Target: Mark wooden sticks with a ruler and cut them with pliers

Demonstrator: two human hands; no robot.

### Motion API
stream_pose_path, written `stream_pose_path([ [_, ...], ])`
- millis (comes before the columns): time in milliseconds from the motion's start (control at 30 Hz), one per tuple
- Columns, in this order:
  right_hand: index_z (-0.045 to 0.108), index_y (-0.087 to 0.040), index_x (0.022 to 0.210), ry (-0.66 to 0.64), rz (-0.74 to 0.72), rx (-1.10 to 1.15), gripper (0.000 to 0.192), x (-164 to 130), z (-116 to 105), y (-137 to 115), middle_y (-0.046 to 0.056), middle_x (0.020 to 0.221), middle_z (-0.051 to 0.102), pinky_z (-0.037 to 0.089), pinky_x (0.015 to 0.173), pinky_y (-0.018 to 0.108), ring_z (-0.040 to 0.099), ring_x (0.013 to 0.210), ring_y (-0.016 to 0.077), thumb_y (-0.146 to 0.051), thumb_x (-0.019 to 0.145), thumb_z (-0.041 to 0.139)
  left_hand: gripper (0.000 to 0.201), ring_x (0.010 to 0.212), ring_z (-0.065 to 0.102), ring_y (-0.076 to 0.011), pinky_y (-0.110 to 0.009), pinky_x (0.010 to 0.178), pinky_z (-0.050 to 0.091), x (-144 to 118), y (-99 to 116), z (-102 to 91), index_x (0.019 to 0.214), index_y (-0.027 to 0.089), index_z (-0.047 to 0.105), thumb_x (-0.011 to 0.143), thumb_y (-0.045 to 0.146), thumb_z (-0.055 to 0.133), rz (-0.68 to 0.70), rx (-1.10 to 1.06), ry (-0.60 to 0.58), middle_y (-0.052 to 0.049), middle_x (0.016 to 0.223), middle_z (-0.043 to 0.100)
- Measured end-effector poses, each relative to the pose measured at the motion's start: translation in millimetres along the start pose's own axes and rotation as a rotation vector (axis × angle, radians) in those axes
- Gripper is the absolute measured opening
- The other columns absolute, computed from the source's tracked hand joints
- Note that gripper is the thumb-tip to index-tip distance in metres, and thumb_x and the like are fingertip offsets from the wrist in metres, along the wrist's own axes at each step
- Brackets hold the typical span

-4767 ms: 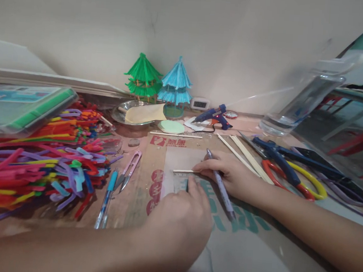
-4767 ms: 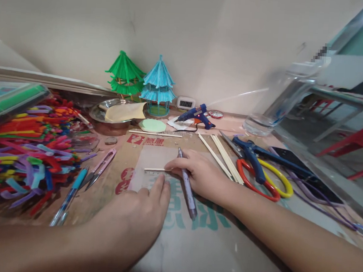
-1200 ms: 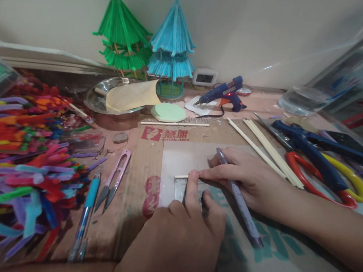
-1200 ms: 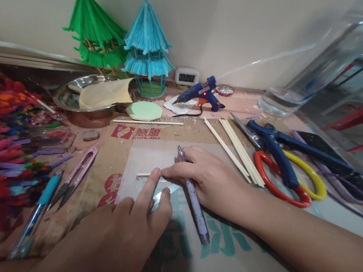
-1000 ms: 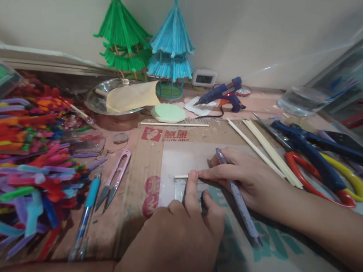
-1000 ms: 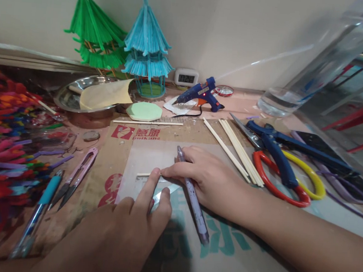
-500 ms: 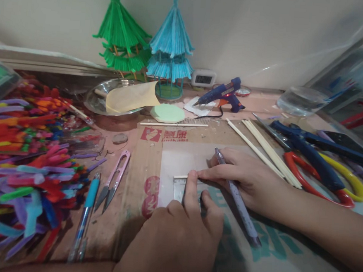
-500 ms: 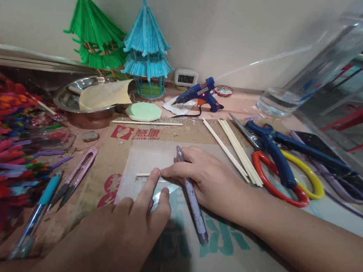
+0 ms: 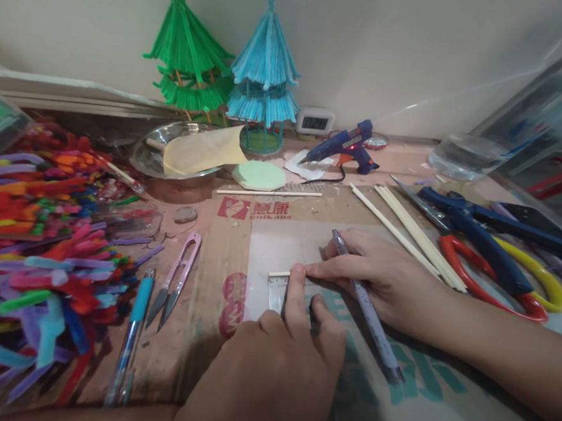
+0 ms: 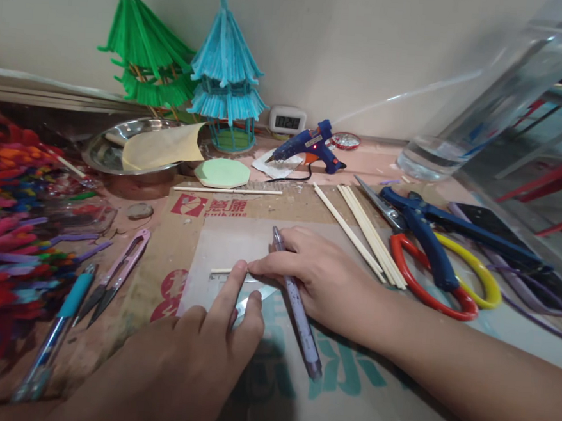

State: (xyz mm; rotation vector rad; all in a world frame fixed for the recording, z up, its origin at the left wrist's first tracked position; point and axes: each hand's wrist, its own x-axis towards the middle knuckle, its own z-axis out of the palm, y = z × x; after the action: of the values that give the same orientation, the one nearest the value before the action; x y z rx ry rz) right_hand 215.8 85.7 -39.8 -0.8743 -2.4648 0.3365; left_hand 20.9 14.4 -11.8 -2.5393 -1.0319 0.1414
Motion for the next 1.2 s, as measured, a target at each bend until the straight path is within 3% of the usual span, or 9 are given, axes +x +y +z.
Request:
stream_pose_path([
  [233, 0.072, -0.021, 0.101, -0.001, -0.011, -0.007, 0.021, 0.7, -0.9, 0.1, 0.004, 0.077, 0.054, 0.034, 0.062, 0.028, 0.048, 0.07, 0.0157, -0.019, 0.093, 0.053, 0.032, 0.044, 0.061, -0.0165, -0.023, 0.034, 0.043, 0.1, -1.8, 7.0, 0.113, 0.013, 0.061, 0.086, 0.023, 0.048, 0.016, -0.053, 0.099, -0.029, 0.12, 0.063],
  [467, 0.071, -0.022, 0.102, 0.005, -0.025, -0.007, 0.02, 0.8, -0.3, 1.2, 0.003, 0.077, 0.054, 0.034, 0.061, 0.027, 0.048, 0.07, 0.0152, -0.018, 0.092, 0.054, 0.03, 0.041, 0.06, -0.0162, -0.023, 0.033, 0.043, -0.5, -0.7, 8.9, 0.109, 0.013, 0.062, 0.084, 0.021, 0.047, 0.014, -0.046, 0.112, -0.028, 0.119, 0.063],
  [767, 0.071, -0.022, 0.102, 0.001, -0.014, -0.003, 0.02, 0.3, -0.6, 0.6, 0.004, 0.077, 0.054, 0.035, 0.061, 0.028, 0.049, 0.071, 0.0158, -0.021, 0.093, 0.054, 0.037, 0.05, 0.066, -0.0156, -0.021, 0.038, 0.047, 0.9, -3.4, -1.0, 0.117, 0.016, 0.06, 0.082, 0.013, 0.048, 0.027, 0.009, -0.014, -0.025, 0.125, 0.061],
  [1200, 0.072, -0.022, 0.101, 0.001, -0.006, 0.005, 0.02, 0.9, -0.4, 0.7, 0.004, 0.076, 0.054, 0.034, 0.06, 0.028, 0.047, 0.07, 0.0158, -0.02, 0.093, 0.054, 0.037, 0.049, 0.065, -0.0147, -0.021, 0.04, 0.05, 1.4, -3.7, -5.5, 0.116, 0.016, 0.061, 0.082, 0.011, 0.047, 0.037, 0.005, -0.033, -0.024, 0.125, 0.061],
])
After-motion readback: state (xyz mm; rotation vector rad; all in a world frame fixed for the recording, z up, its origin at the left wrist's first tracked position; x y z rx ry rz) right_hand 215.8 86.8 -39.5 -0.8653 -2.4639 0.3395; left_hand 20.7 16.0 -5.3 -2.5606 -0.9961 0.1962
